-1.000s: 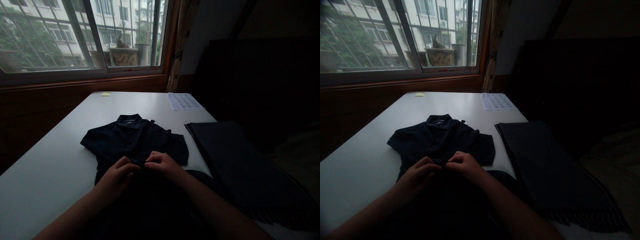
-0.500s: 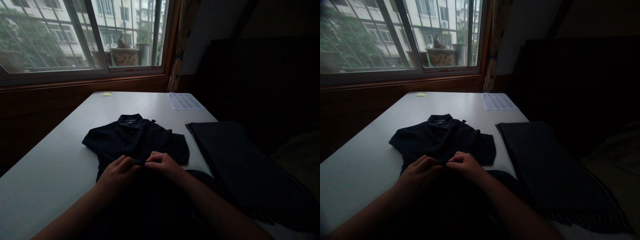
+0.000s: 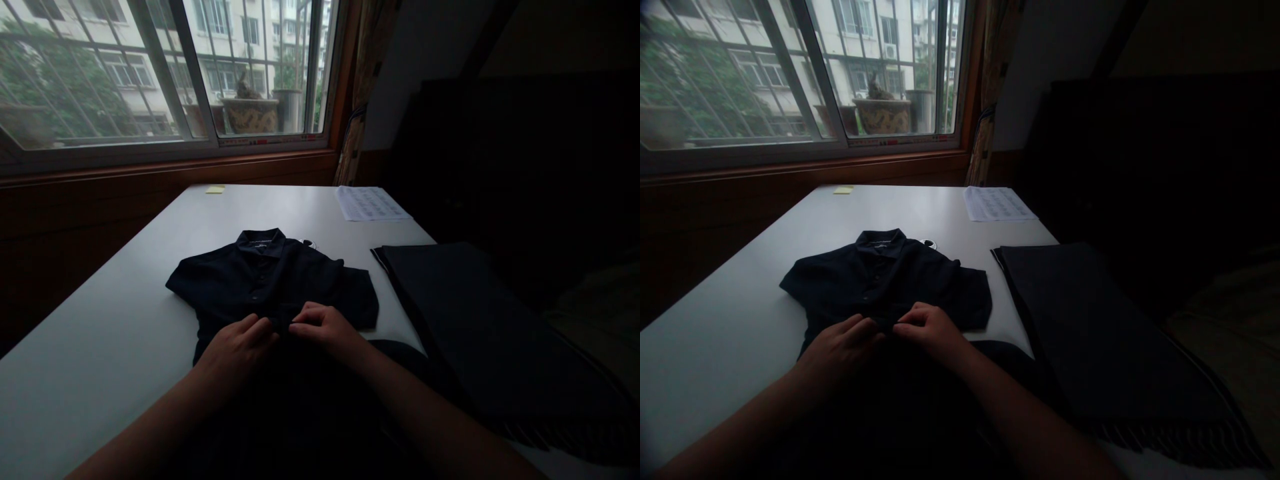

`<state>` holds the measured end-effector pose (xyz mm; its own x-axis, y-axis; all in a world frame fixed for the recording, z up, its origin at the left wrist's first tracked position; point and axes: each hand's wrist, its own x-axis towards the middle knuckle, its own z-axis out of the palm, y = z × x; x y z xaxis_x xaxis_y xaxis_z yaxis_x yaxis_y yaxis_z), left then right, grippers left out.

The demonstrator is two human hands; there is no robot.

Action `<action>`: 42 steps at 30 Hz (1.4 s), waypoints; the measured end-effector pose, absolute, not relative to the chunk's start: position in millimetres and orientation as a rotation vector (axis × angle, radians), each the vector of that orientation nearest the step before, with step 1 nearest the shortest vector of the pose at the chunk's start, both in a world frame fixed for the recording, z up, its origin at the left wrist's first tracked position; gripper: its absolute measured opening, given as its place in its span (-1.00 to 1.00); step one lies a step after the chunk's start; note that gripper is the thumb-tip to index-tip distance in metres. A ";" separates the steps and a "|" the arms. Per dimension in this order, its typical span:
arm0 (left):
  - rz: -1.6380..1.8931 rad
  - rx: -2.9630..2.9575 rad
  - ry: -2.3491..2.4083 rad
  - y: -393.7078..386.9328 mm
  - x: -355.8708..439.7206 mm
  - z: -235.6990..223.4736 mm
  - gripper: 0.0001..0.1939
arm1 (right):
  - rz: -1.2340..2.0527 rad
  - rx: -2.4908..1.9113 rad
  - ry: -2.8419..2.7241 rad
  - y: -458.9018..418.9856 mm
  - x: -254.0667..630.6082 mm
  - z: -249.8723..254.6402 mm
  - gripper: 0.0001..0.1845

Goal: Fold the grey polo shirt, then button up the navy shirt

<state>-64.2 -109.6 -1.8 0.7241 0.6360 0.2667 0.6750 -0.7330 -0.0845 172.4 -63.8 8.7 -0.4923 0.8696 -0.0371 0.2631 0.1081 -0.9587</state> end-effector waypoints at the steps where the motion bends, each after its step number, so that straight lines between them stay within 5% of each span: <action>1: -0.340 -2.750 -1.055 -109.6 -64.4 -2.1 -0.85 | 1.401 -1.102 -1.829 -63.7 172.4 8.0 -0.84; 7: -0.499 -2.741 -1.049 -109.6 -62.8 -0.7 -0.83 | 1.390 -1.096 -1.809 -64.1 173.1 7.7 -0.82; 12: -1.003 -2.669 -1.035 -121.4 -60.2 11.0 -0.91 | 1.329 -1.084 -1.768 -69.1 174.0 17.6 -0.79; 16: -1.221 -2.720 -0.995 -130.0 -64.2 18.3 -0.75 | 1.286 -1.061 -1.767 -72.8 173.3 23.7 -0.80; 42: -1.130 -2.821 -0.848 -125.8 -66.7 14.7 -0.70 | 1.430 -0.978 -1.731 -80.2 166.3 18.3 -0.82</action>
